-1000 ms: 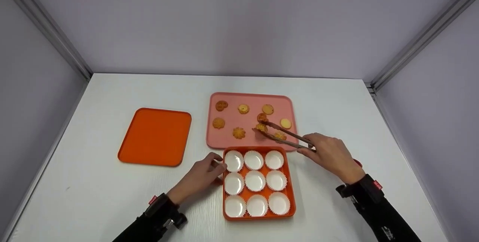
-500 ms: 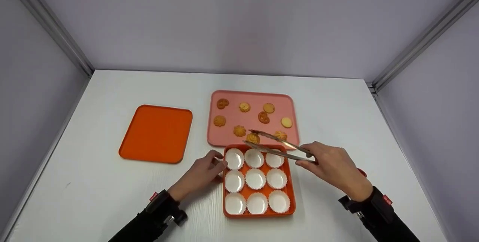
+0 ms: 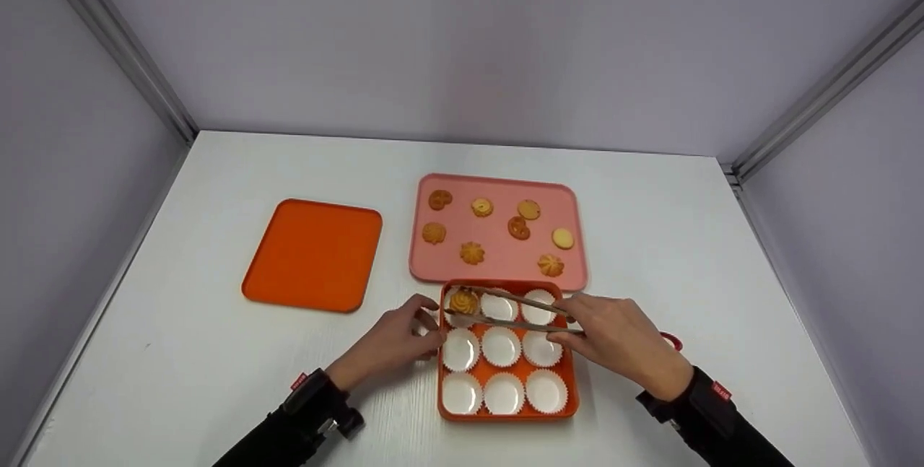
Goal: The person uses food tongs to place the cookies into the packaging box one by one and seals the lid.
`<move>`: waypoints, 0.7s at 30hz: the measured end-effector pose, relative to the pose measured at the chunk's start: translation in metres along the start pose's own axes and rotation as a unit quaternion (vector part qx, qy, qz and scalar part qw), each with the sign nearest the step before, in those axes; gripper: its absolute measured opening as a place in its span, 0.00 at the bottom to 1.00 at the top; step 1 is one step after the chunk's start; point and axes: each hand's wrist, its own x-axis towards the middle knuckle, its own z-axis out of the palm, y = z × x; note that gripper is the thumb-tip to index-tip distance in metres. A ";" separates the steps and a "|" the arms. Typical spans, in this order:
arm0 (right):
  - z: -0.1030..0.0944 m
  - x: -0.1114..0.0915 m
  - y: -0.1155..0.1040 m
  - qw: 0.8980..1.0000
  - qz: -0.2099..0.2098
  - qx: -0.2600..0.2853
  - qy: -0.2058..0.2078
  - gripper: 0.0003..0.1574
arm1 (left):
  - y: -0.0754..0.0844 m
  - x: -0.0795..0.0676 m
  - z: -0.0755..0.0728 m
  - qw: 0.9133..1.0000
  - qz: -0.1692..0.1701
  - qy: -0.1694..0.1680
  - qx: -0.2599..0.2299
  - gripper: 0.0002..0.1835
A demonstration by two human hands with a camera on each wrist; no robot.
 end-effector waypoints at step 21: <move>0.011 0.008 0.002 1.000 -0.021 -0.022 0.003 0.25 | -0.004 -0.008 0.008 0.994 0.035 0.029 -0.097 0.39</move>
